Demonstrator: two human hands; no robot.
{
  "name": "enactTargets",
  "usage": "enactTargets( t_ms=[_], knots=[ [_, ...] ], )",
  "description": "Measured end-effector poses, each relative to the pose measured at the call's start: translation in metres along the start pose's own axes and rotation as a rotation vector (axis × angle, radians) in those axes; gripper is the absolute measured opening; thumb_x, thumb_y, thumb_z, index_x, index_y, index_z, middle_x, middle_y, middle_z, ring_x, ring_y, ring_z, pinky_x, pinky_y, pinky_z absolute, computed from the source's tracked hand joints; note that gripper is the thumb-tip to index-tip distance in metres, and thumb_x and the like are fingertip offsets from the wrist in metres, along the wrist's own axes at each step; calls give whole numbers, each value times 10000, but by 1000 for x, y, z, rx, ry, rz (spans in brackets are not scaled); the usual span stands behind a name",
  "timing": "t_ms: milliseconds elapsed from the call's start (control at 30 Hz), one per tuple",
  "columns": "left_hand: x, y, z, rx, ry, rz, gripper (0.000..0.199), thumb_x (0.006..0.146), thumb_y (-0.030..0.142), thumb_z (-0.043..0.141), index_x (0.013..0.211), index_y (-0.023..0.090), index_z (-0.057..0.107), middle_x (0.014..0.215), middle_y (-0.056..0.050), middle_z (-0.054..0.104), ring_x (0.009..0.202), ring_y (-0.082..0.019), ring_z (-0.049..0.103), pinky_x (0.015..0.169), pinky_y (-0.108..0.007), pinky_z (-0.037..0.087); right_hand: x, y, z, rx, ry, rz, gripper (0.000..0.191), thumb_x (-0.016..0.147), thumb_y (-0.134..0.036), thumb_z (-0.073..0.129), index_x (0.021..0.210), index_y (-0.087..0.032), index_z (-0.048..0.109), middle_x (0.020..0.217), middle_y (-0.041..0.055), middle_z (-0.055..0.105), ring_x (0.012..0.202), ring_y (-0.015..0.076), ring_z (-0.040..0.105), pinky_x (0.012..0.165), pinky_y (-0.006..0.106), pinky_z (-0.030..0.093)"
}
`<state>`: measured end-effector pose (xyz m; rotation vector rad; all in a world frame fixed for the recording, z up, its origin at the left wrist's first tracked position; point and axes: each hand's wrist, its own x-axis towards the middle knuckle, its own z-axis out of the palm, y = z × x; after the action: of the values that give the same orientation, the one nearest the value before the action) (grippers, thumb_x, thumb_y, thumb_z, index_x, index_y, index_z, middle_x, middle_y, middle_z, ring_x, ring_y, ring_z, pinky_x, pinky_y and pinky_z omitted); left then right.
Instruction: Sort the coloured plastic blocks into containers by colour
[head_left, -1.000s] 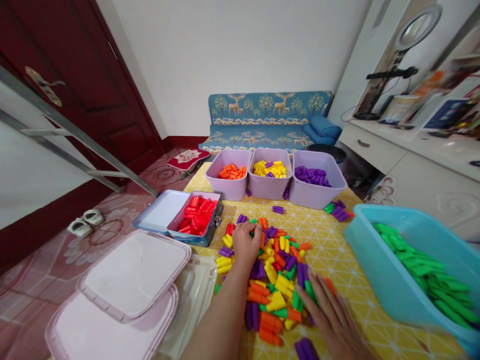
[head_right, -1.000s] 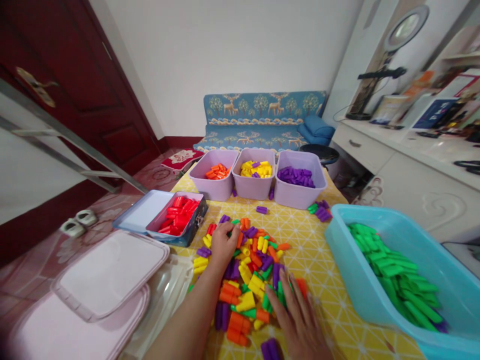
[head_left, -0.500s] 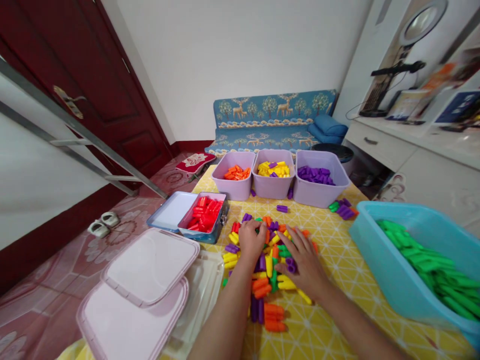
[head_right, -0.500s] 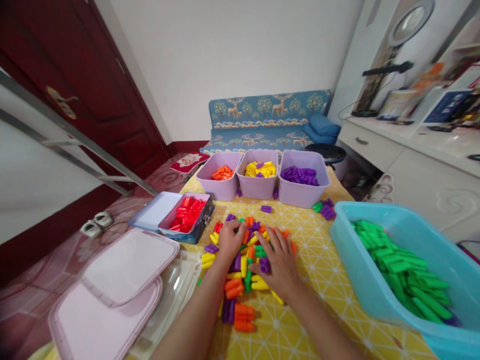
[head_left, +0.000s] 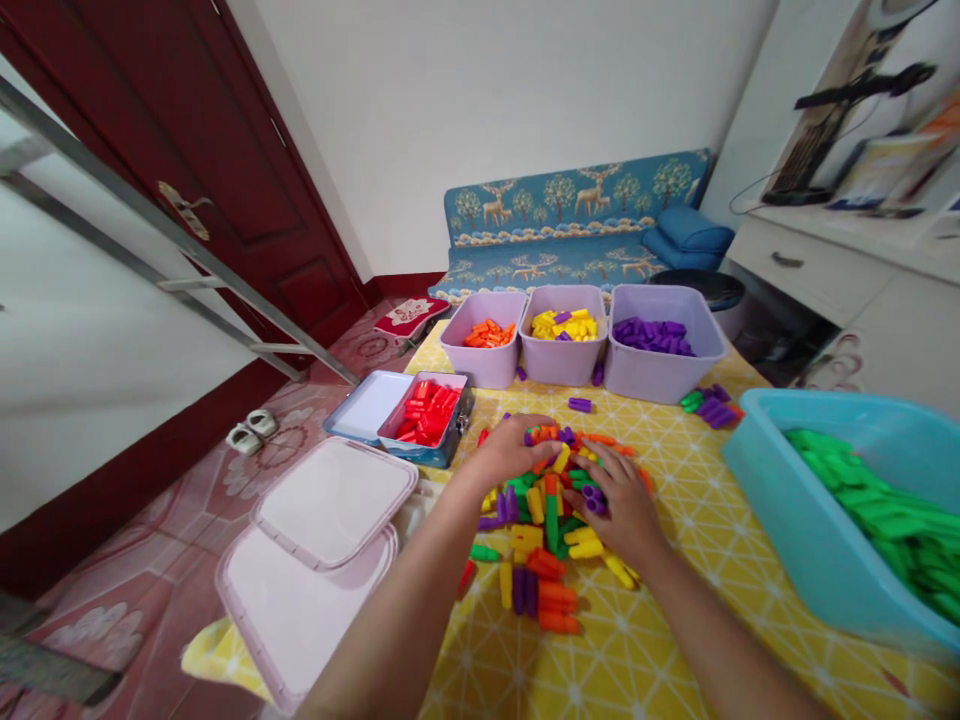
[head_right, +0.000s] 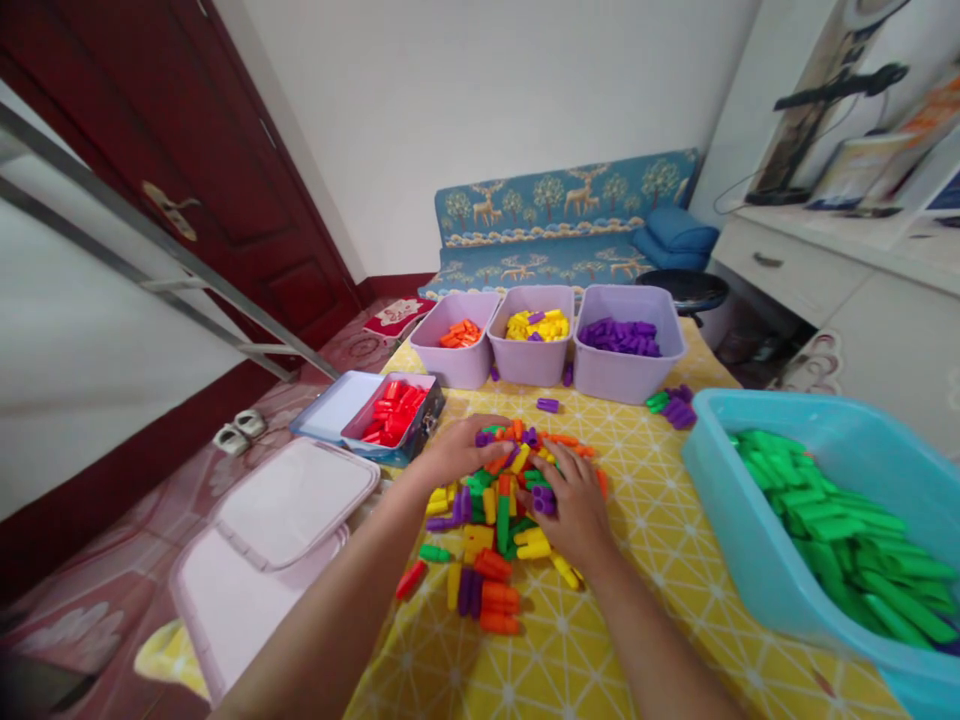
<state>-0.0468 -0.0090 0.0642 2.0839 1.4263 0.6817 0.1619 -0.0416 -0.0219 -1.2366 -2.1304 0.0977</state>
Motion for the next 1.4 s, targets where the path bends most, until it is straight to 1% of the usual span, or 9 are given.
enactTargets(
  t_ms=[67,167,333,400,533,667,833,1167,1400],
  knots=[
    [-23,-7,-15,157,-44,20,643,686,460,734,1279,265,580,1226,-79,659,1114,-249,618,957,-330,463,0,0,0,15,7,2,448,847,-463,584,1239,-247,601,1386,104,511,1264,315,446,1040,516,373],
    [-68,-25,-27,458,-4,-42,935,432,444,864,1301,306,547,1284,-106,615,1272,-355,492,1055,-489,369,-1,1,0,21,11,6,449,853,-476,575,1244,-258,597,1379,98,517,1265,307,450,1055,516,361],
    [-134,-38,-17,677,-111,-85,1248,293,369,901,1424,360,373,1498,-142,384,1424,-427,199,1098,-644,186,-1,1,0,35,5,6,448,858,-478,571,1230,-232,606,1375,108,516,1261,298,451,1056,493,371],
    [-150,-38,-7,712,-112,-69,1241,349,393,883,1455,331,324,1525,-156,329,1434,-426,156,1105,-641,185,0,0,-1,49,8,10,444,856,-476,572,1231,-240,608,1369,105,520,1255,300,456,1053,498,373],
    [-167,-43,19,817,30,-95,823,700,305,697,1450,293,356,1531,-134,327,1449,-357,167,1136,-581,208,1,-1,-3,58,12,14,432,856,-472,574,1227,-253,611,1366,96,522,1250,303,457,1048,505,376],
    [-171,-43,48,863,206,-181,625,845,191,501,1448,286,366,1549,-108,294,1460,-330,137,1133,-580,233,0,-1,-3,60,1,18,417,864,-462,570,1215,-240,612,1372,97,515,1253,291,451,1050,488,384],
    [-163,-27,70,813,341,-292,621,869,338,513,1456,210,358,1570,-163,209,1462,-367,83,1117,-624,222,0,0,-2,62,0,15,415,862,-460,576,1212,-239,613,1376,97,510,1262,293,447,1056,483,380],
    [-133,-15,82,733,345,-236,630,871,230,481,1475,232,300,1569,-149,224,1464,-359,42,1113,-640,205,0,1,-2,67,3,14,416,862,-460,574,1202,-226,620,1374,110,514,1254,300,455,1050,491,386],
    [-117,-18,90,674,318,-185,645,862,199,495,1474,202,291,1563,-196,202,1443,-373,181,1096,-597,289,-1,4,1,104,46,32,396,860,-427,585,1203,-230,608,1349,112,528,1238,297,476,1037,500,402]
  ],
)
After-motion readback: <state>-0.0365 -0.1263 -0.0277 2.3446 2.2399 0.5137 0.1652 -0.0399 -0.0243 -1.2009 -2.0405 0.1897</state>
